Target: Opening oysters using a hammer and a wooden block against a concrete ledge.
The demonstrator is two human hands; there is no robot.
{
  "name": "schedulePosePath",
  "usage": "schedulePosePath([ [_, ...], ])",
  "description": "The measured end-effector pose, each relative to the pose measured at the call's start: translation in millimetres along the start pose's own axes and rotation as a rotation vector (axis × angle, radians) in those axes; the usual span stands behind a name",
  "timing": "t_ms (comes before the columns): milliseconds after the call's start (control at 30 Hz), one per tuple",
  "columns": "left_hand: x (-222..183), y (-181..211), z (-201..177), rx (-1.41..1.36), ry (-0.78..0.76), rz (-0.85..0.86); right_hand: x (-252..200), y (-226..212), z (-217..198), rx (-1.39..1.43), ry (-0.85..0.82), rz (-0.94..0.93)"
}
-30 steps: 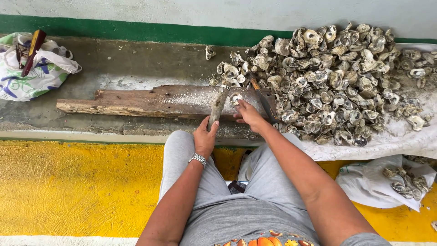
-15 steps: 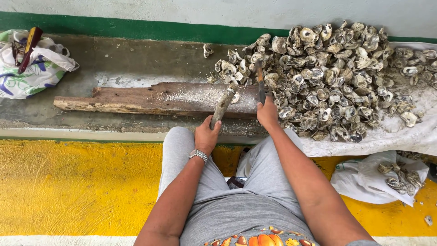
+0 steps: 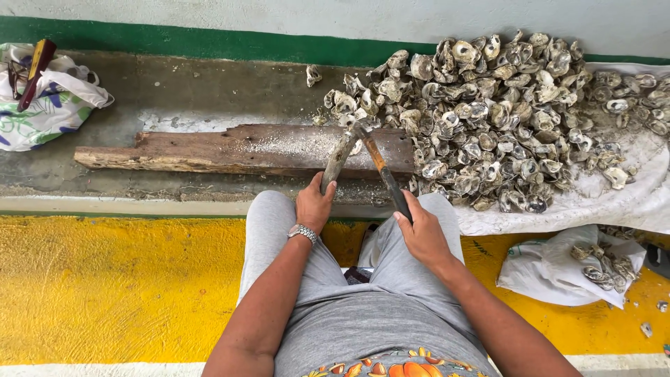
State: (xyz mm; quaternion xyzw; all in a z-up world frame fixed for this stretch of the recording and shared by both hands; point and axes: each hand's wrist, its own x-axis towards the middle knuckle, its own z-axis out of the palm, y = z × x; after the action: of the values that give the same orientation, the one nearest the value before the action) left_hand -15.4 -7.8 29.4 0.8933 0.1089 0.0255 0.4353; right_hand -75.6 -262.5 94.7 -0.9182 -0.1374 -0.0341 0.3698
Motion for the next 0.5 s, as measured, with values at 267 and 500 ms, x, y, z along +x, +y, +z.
schedulePosePath([
  [267,1.2,4.8,-3.6,0.011,-0.043,-0.054,1.2,-43.0,-29.2,0.142,0.28,-0.345],
  [500,3.5,-4.4,2.4,-0.012,0.023,-0.007,44.4,-24.6,-2.4,-0.206,-0.34,0.376],
])
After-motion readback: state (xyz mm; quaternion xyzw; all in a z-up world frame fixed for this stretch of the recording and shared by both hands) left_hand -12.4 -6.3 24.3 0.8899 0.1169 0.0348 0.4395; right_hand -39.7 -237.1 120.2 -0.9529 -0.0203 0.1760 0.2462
